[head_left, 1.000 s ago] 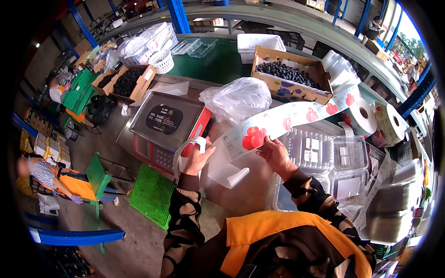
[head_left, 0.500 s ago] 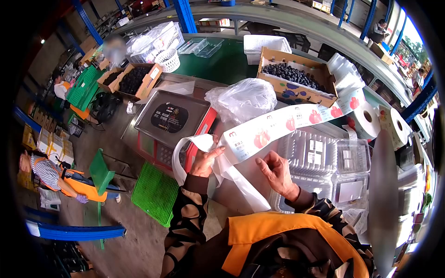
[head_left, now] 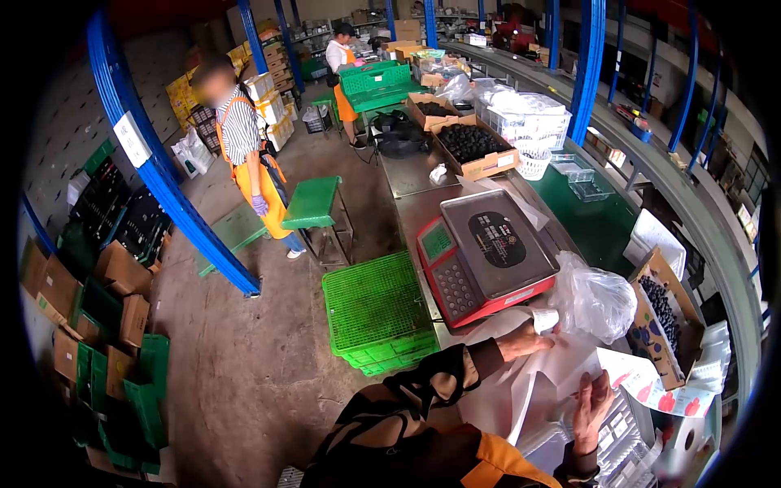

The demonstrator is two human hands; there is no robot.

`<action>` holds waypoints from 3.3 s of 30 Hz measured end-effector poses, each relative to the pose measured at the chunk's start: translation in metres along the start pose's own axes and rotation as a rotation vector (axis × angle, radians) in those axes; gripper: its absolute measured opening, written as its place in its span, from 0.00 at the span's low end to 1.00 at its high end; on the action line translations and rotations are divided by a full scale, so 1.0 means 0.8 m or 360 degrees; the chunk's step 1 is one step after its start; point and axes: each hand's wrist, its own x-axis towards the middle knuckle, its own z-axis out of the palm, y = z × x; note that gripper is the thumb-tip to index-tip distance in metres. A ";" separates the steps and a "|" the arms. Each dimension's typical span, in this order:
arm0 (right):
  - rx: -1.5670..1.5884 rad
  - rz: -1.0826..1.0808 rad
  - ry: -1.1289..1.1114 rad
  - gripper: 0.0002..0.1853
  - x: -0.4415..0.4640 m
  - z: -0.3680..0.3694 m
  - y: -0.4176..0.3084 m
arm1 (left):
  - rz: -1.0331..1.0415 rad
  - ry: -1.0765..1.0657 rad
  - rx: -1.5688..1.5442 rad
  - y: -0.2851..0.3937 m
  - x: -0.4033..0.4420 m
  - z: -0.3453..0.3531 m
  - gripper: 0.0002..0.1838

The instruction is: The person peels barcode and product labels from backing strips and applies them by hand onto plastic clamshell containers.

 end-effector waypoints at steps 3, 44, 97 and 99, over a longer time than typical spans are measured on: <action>0.0458 -0.0067 0.0215 0.07 -0.013 -0.098 0.057 | -0.0088 0.0280 0.0277 -0.051 0.016 -0.046 0.12; 0.0921 0.0487 0.0879 0.15 -0.243 -0.145 0.028 | -0.0971 -0.0807 -0.0579 0.061 -0.090 0.256 0.21; -0.0954 0.0905 0.0667 0.18 -0.269 -0.167 0.103 | 0.0616 -0.1643 0.0570 -0.066 -0.137 0.196 0.13; -0.1202 0.0801 0.0665 0.24 -0.272 -0.156 0.108 | 0.0613 -0.1635 0.0626 -0.072 -0.141 0.189 0.12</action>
